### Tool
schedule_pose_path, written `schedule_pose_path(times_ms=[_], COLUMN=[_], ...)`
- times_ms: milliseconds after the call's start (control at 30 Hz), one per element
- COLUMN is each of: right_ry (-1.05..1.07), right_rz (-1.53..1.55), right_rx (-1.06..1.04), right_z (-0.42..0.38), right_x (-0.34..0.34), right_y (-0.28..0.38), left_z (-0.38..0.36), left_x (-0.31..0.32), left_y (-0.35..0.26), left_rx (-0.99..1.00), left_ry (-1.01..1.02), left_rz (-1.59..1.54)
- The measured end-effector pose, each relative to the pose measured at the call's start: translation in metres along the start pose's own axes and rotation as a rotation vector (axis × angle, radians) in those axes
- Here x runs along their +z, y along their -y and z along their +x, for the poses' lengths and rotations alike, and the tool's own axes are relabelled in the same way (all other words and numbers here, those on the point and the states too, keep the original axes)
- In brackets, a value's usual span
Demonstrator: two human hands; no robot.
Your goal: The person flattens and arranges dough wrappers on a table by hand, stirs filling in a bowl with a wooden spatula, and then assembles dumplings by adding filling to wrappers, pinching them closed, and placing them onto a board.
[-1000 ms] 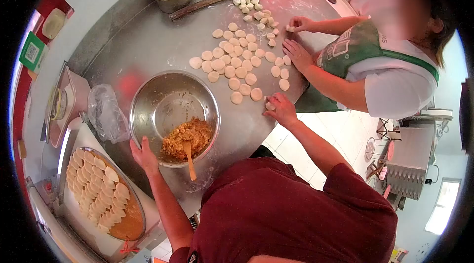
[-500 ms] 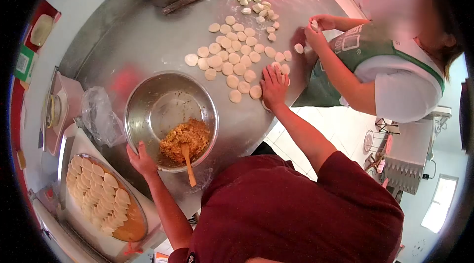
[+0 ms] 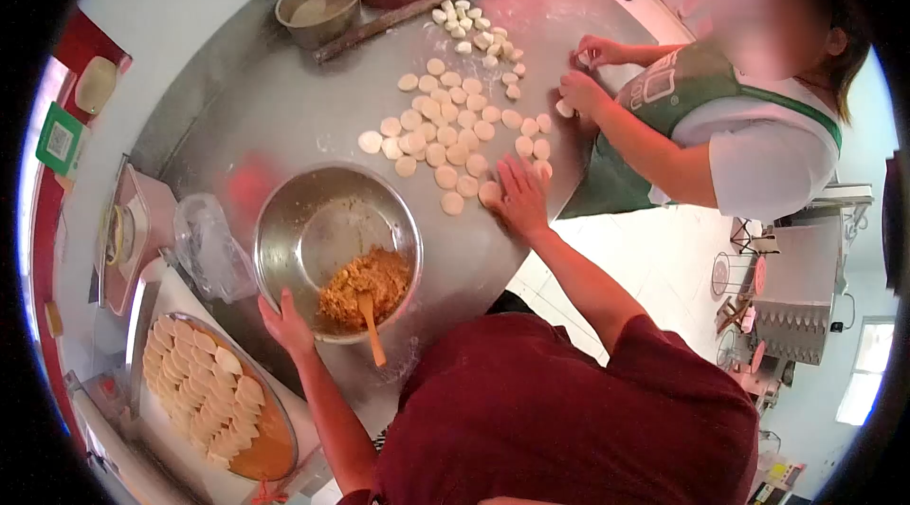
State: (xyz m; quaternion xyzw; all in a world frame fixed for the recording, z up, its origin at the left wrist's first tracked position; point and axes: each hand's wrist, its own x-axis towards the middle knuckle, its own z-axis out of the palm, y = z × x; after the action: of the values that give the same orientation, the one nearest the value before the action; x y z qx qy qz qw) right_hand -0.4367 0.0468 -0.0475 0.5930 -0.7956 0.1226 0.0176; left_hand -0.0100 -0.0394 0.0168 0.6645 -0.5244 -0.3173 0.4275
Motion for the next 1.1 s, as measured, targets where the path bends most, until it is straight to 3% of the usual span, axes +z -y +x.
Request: schedule_pose_path(times_ms=[200,333,467,700,800,833,900,1000,1100], right_ry=[0.036,-0.049,-0.099,-0.193,-0.285,-0.373,-0.34,-0.086,-0.014], right_rz=[-0.105,-0.08,0.028,0.032,0.364,0.367,0.268,0.325,0.219], right_rx=[-0.017,-0.092,0.258,0.062,-0.038,0.045,0.305,0.328,0.221], right_z=[-0.014,0.048,0.058,0.117,0.144,0.155,0.171,0.198,0.211], right_x=[0.001,0.0,0.01,0.041,0.037,0.036,0.015,0.024,0.035], right_y=[-0.015,-0.032,-0.065,-0.003,-0.029,-0.041,-0.058,-0.082,-0.094], left_z=[-0.003,0.004,-0.002,-0.001,-0.001,-0.001,-0.001,-0.001,-0.001], left_x=[-0.001,0.0,0.0,0.001,0.003,0.003,-0.002,-0.001,-0.002], left_y=[-0.001,0.017,0.006,-0.004,-0.012,-0.012,0.004,0.01,0.016], left_rx=[-0.093,-0.039,-0.046,-0.108,-0.095,-0.096,-0.1,-0.137,-0.133], left_ry=[-0.029,0.014,-0.038,-0.032,-0.043,-0.048,-0.031,-0.007,-0.023], left_rz=[-0.089,-0.076,-0.065,0.002,0.056,0.069,-0.017,-0.123,-0.102])
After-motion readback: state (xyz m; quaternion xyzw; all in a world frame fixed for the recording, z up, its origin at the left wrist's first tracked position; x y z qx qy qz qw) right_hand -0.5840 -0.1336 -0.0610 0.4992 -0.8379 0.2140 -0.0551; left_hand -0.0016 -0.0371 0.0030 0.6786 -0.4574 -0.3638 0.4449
